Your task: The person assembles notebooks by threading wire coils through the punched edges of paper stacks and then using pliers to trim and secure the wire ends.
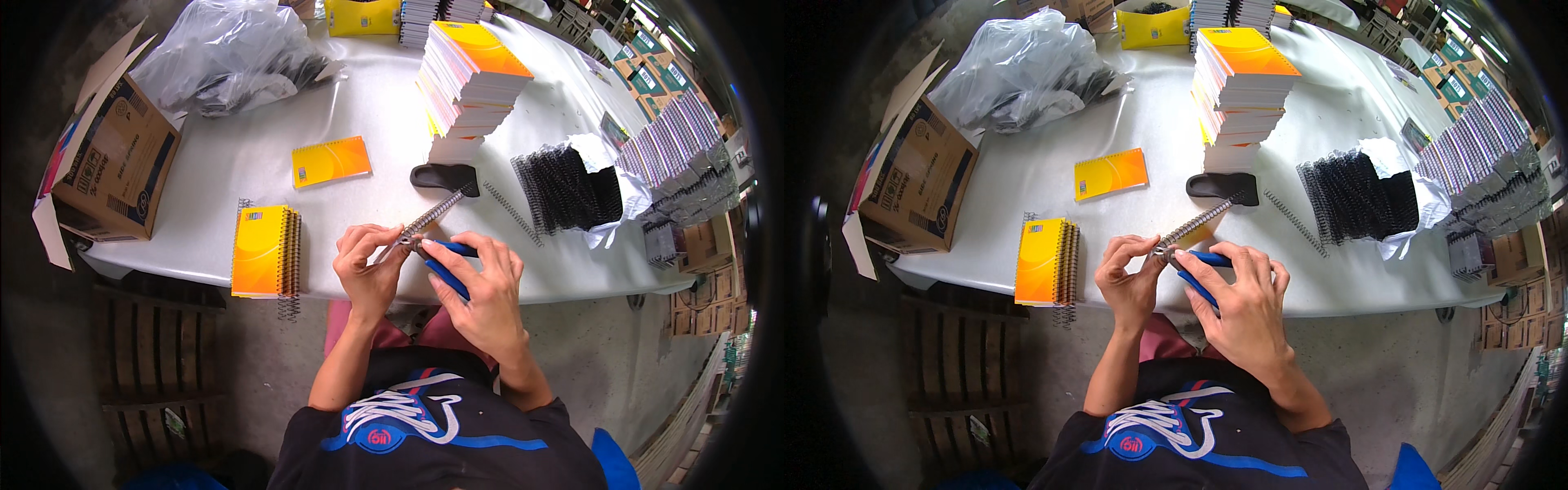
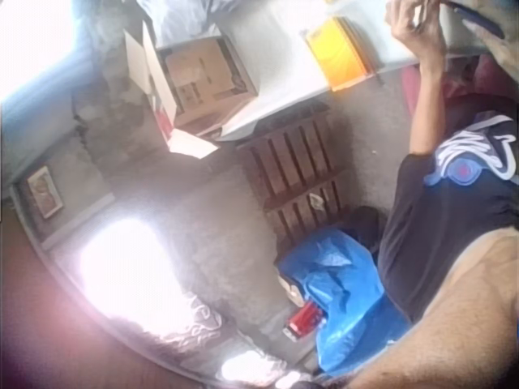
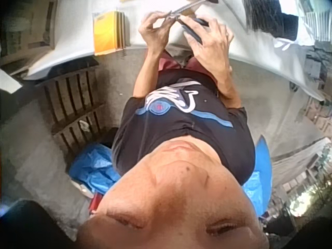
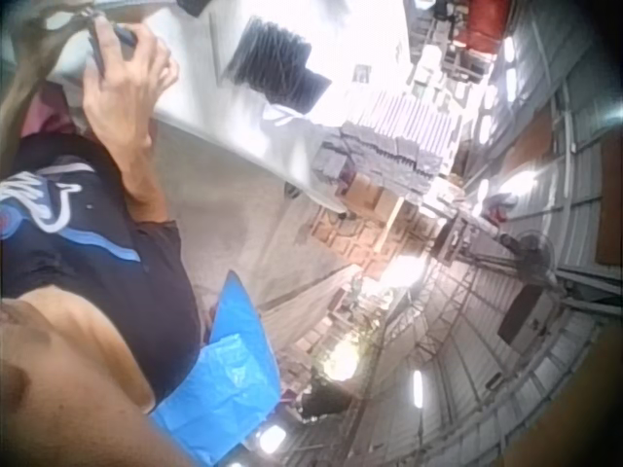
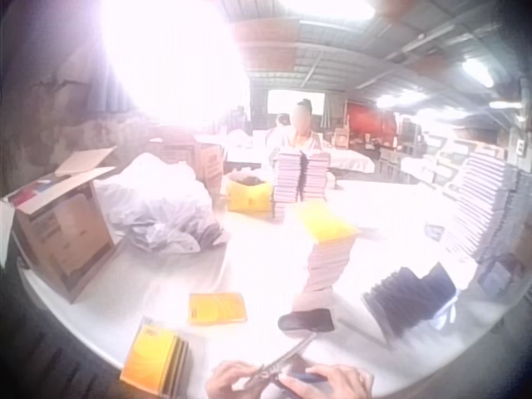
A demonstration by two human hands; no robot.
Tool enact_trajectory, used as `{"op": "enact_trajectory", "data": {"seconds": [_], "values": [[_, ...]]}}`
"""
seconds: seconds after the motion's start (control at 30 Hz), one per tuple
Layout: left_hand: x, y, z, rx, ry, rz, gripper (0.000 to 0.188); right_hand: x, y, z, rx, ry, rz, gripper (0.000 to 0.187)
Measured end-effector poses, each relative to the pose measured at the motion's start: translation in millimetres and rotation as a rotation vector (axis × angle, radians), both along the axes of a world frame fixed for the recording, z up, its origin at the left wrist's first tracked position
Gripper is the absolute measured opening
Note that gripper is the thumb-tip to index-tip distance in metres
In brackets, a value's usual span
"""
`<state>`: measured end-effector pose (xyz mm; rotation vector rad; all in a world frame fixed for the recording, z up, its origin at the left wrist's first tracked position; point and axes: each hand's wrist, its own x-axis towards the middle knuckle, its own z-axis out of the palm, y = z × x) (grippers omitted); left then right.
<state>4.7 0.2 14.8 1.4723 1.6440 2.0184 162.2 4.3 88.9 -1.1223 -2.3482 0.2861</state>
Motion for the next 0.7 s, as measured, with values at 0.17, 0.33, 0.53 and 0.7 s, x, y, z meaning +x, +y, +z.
{"op": "enact_trajectory", "data": {"seconds": [0.17, 0.33, 0.53, 0.7], "values": [[0, -3, 2, 0.053, 0.143, 0.074, 0.025, 3, -2, -1, -0.230, 0.107, 0.106, 0.039], [2, -4, -2, 0.144, 0.263, 0.134, 0.025, 17, 12, -16, -1.500, 0.804, 0.345, 0.041], [0, -4, -3, 0.187, 0.027, 0.174, 0.035, 18, 6, -31, -0.573, 0.277, 0.195, 0.043], [-10, -15, 13, 0.364, -0.100, 0.172, 0.040, 47, 23, -69, -0.092, -0.380, -0.264, 0.054]]}}
